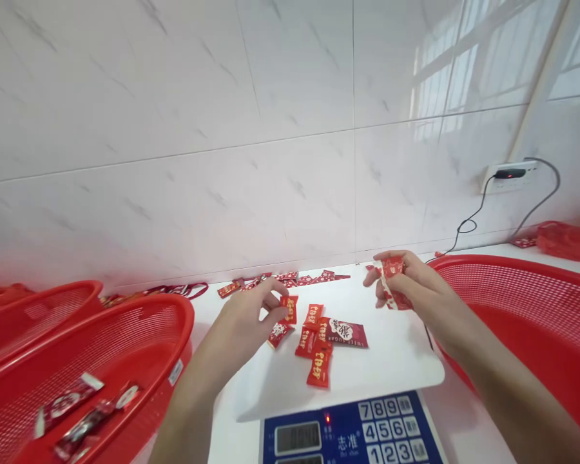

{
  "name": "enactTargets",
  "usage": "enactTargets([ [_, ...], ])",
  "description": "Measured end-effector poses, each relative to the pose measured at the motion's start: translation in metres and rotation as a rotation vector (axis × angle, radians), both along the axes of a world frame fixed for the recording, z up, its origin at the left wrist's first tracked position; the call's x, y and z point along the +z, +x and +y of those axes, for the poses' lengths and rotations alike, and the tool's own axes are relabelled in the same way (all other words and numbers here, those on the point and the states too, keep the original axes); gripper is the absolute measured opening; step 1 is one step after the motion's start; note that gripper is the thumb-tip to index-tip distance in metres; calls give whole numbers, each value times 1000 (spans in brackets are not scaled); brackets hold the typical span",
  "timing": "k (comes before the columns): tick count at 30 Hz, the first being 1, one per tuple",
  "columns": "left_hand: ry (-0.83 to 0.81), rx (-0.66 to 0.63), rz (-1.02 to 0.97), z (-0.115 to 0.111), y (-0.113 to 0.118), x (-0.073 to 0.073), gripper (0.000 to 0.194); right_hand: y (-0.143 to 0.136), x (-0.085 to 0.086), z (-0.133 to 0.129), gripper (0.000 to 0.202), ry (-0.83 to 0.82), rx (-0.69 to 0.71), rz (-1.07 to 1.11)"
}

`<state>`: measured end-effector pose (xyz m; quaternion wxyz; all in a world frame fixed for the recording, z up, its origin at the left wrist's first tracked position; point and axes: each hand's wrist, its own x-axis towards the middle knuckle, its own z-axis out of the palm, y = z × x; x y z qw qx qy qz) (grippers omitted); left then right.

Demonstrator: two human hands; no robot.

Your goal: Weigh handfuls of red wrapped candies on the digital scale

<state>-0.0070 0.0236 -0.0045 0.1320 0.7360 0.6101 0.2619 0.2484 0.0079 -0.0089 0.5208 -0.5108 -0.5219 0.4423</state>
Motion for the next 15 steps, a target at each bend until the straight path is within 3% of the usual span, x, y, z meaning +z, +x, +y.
enactTargets([
  [4, -152, -78, 111, 9, 0, -15, 19, 15, 2, 3, 32, 97, 41, 115],
  [9, 33, -50, -10, 8, 4, -14, 28, 18, 3, 9, 33, 303, 33, 201],
  [12, 149, -98, -170, -3, 14, -3, 38, 2, -3, 3, 37, 260, 243, 168],
  [15, 132, -269, -207, -16, 22, 5, 35, -19, -14, -5, 30, 153, 505, 75],
])
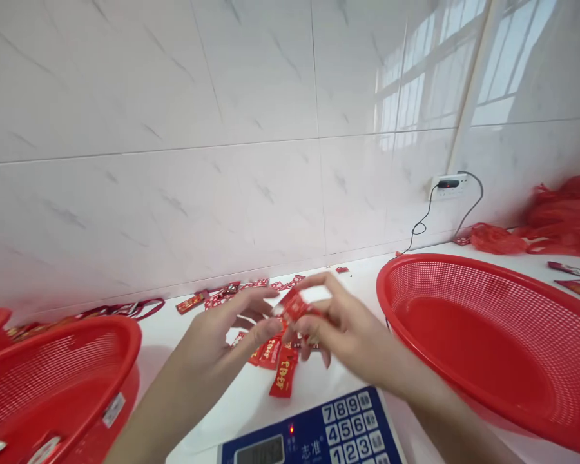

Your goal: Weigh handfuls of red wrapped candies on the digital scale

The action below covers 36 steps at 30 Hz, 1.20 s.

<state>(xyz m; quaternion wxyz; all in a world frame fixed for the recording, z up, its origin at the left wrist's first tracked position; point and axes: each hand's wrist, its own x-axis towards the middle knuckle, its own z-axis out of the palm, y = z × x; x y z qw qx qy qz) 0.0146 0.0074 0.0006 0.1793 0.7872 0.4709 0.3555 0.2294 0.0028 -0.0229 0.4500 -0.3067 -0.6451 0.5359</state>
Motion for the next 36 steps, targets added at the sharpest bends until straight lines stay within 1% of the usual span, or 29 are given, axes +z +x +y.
enactTargets([
  [2, -23, -106, 55, -5, 3, 2, 37, -8, -5, -2, 21, -2, 52, -66],
  [4, -53, -143, 68, -8, 4, 2, 40, -7, -4, -1, 21, -36, 30, -79],
  [7, -91, -94, -5, -8, 6, 2, 39, 3, 5, 5, 27, -82, 3, -25],
  [9, -99, -64, -42, -8, 7, 2, 41, 8, 10, 8, 24, -72, 18, 15],
  [11, -126, -77, -60, -8, 6, 1, 42, 9, 13, 9, 18, -55, 23, 24],
  [13, -164, -100, -79, -8, 4, 1, 41, 8, 13, 7, 15, -47, 9, 22],
  [17, -206, -138, -122, -7, 2, 0, 37, 7, 12, 4, 17, -38, -2, 24],
  [20, -197, -167, -149, -6, 4, 0, 35, 9, 13, 3, 18, -39, 0, 36],
  [27, -167, -185, -156, -6, 6, 2, 31, 12, 11, 6, 13, 36, -3, -15],
  [32, -160, -192, -211, -8, 8, 2, 29, 11, 14, 0, 8, 70, -91, -79],
  [36, -140, -174, -204, -10, 11, 3, 28, 12, 15, -3, 11, 118, -146, -144],
])
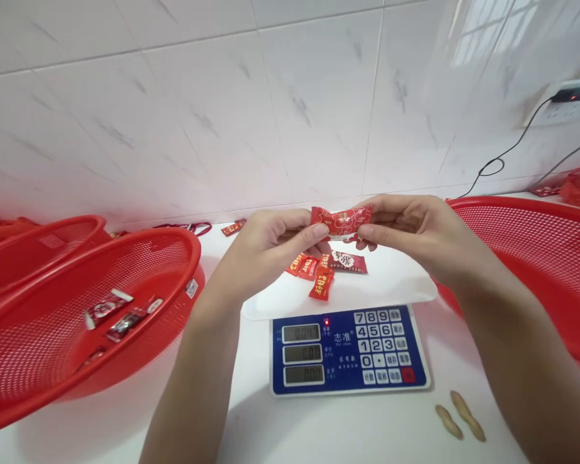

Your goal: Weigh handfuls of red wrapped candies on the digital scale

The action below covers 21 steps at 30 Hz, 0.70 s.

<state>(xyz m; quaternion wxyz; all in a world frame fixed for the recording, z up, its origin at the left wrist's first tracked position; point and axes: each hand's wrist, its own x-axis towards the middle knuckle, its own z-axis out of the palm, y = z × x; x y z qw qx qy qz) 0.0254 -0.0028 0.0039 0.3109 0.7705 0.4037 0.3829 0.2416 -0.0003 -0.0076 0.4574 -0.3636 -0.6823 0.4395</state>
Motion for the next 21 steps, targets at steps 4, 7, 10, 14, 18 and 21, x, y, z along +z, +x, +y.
enactTargets([
  [4, -3, 3, -15, -1, 0, 1, 26, 1, -2, 2, 13, 23, -6, -5],
  [7, 43, -5, -2, 2, -1, -1, 26, 0, -3, 3, 12, 23, 3, 13],
  [10, 226, 92, 42, 6, -3, -4, 22, 0, -4, 4, 17, -71, 52, 34],
  [14, 559, 142, 64, 10, -8, -6, 17, 0, -6, 6, 41, -228, 259, 114],
  [18, 697, 33, 63, 11, -14, -4, 29, -3, -4, 6, 42, -283, 245, 142],
  [21, 624, 54, 73, 11, -15, -3, 26, -5, -1, 4, 37, -247, 156, 132],
])
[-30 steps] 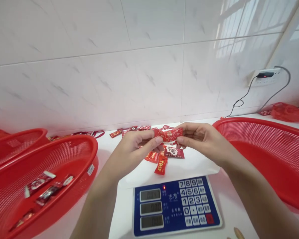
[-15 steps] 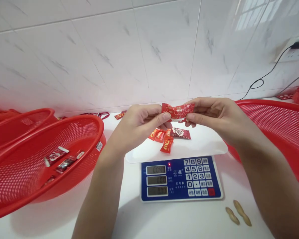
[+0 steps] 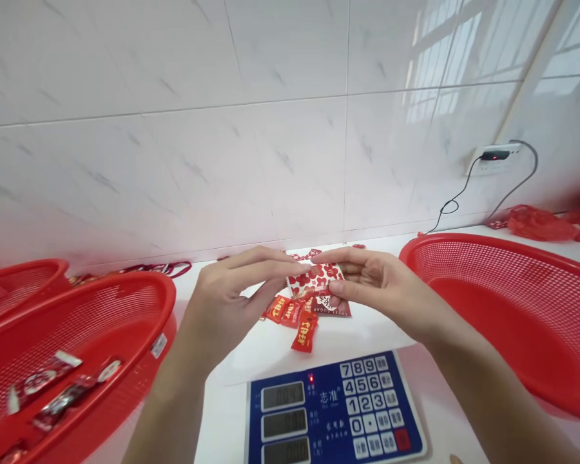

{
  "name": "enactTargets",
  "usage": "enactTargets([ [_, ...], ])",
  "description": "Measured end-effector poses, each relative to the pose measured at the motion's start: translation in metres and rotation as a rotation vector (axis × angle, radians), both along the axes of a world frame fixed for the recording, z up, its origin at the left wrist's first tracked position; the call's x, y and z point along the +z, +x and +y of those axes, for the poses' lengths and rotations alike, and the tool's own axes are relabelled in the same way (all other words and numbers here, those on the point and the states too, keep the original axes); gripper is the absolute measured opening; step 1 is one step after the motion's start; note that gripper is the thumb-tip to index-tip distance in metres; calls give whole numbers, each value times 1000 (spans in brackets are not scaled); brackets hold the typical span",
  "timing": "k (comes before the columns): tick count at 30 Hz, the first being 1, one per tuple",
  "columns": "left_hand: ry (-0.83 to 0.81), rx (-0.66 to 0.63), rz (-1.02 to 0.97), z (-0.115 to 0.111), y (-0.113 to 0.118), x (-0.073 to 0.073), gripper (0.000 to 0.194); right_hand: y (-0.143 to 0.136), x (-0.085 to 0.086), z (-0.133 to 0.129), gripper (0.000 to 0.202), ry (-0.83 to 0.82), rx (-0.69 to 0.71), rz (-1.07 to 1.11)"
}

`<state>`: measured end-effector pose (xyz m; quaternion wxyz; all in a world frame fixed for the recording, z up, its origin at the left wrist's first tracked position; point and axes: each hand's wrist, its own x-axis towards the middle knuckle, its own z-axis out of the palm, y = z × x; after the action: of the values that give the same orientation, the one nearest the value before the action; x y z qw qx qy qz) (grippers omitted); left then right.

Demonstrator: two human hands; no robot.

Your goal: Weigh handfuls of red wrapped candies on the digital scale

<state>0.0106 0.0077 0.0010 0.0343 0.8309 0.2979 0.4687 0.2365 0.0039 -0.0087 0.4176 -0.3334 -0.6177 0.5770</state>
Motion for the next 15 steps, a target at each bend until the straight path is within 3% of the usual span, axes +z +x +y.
enactTargets([
  [4, -278, 135, -175, 1, 0, 1, 14, -1, -1, 0, 30, 110, -62, -25],
  [9, -599, -40, -137, 0, 4, 0, 29, -3, -6, 0, 29, 216, -86, -25],
  [12, -640, -48, -149, -2, 9, -2, 20, -3, -6, -1, 29, 253, -80, -40],
  [15, -581, -1, -124, -2, 11, -4, 17, -2, -7, 0, 30, 266, -57, -63],
])
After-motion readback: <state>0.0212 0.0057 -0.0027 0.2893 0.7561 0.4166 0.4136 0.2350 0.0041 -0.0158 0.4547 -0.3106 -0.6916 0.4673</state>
